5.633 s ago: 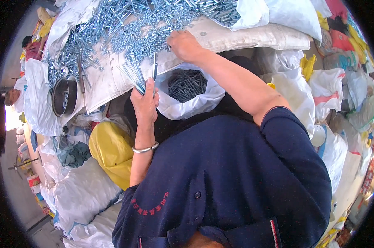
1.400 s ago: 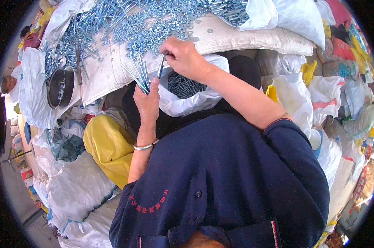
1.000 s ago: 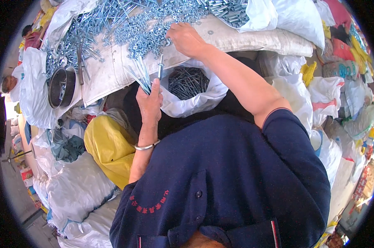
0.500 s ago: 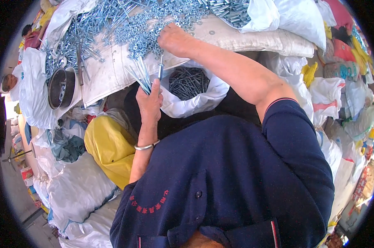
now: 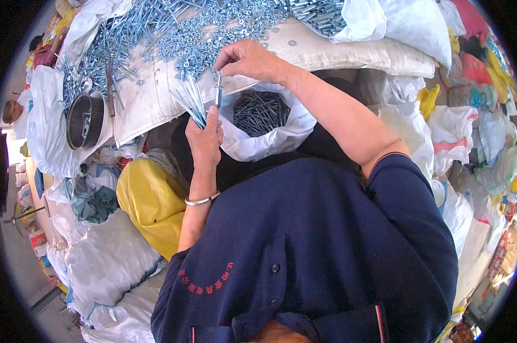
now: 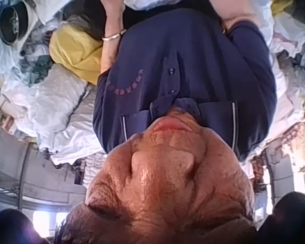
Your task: The person assembles washers and nuts onto long metal bolts by hand, picking up components from sacks and threading them onto the bolts.
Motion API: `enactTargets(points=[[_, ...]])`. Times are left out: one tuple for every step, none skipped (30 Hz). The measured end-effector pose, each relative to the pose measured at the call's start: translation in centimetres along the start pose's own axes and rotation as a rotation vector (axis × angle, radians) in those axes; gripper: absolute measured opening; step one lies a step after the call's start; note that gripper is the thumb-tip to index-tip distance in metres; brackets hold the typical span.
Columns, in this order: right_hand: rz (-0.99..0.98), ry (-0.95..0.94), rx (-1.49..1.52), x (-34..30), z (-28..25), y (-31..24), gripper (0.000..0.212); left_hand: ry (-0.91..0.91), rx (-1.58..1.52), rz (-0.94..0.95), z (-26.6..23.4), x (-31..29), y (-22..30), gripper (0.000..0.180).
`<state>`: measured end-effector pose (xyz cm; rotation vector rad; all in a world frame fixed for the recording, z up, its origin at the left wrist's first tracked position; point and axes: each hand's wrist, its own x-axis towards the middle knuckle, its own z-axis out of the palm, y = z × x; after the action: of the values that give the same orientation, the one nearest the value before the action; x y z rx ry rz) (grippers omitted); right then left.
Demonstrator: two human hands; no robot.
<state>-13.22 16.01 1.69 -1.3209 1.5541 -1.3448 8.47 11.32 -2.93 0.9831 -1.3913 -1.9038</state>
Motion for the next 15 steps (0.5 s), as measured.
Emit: enactTargets(points=[[0.001,-0.001,0.001,-0.1,0.1,0.1,0.021,0.001,0.001,-0.001,-0.3,0.2,-0.5,0.027],[-0.007,-0.008,-0.008,-0.3,0.3,0.4,0.021,0.026,0.123,0.1,-0.8,0.7,-1.4,0.026],[-0.016,-0.013,-0.018,-0.6,0.4,0.5,0.021,0.05,0.246,0.203,-0.9,1.0,-1.6,0.026],[-0.018,-0.013,-0.016,-0.9,0.8,0.6,0.021,0.051,0.248,0.204,-1.0,1.2,-1.8,0.026],[0.046,0.004,0.031,-1.4,1.4,0.8,0.02,0.069,0.364,0.333,-1.1,1.4,-2.0,0.026],[0.113,0.019,0.077,-1.8,2.1,0.9,0.019,0.086,0.477,0.461,-1.1,1.5,-1.8,0.026],[0.152,0.056,0.212,-2.3,2.7,0.9,0.019,0.088,0.477,0.461,-1.0,1.5,-1.8,0.026],[0.152,0.055,0.213,-2.6,3.4,1.1,0.019,0.052,0.407,0.375,-0.9,1.3,-1.7,0.026],[0.204,0.067,0.392,-2.9,4.0,1.5,0.02,0.012,0.338,0.287,-0.5,1.1,-1.3,0.027],[0.254,0.08,0.571,-3.3,4.5,1.8,0.021,0.008,0.34,0.286,0.0,0.8,-0.9,0.027],[0.227,0.061,0.536,-3.6,5.1,2.1,0.021,-0.037,0.206,0.175,0.5,0.6,-0.4,0.027],[0.226,0.063,0.538,-3.7,5.2,1.8,0.021,-0.077,0.071,0.065,0.7,0.4,0.1,0.027],[0.207,0.049,0.521,-3.8,5.2,1.4,0.021,-0.072,0.126,0.066,0.7,0.4,0.4,0.029],[0.188,0.037,0.503,-3.8,5.0,1.0,0.022,-0.075,0.128,0.066,0.6,0.7,0.3,0.029],[0.208,0.014,0.381,-3.4,4.1,0.8,0.019,0.006,0.134,0.109,0.4,1.1,0.1,0.029]])
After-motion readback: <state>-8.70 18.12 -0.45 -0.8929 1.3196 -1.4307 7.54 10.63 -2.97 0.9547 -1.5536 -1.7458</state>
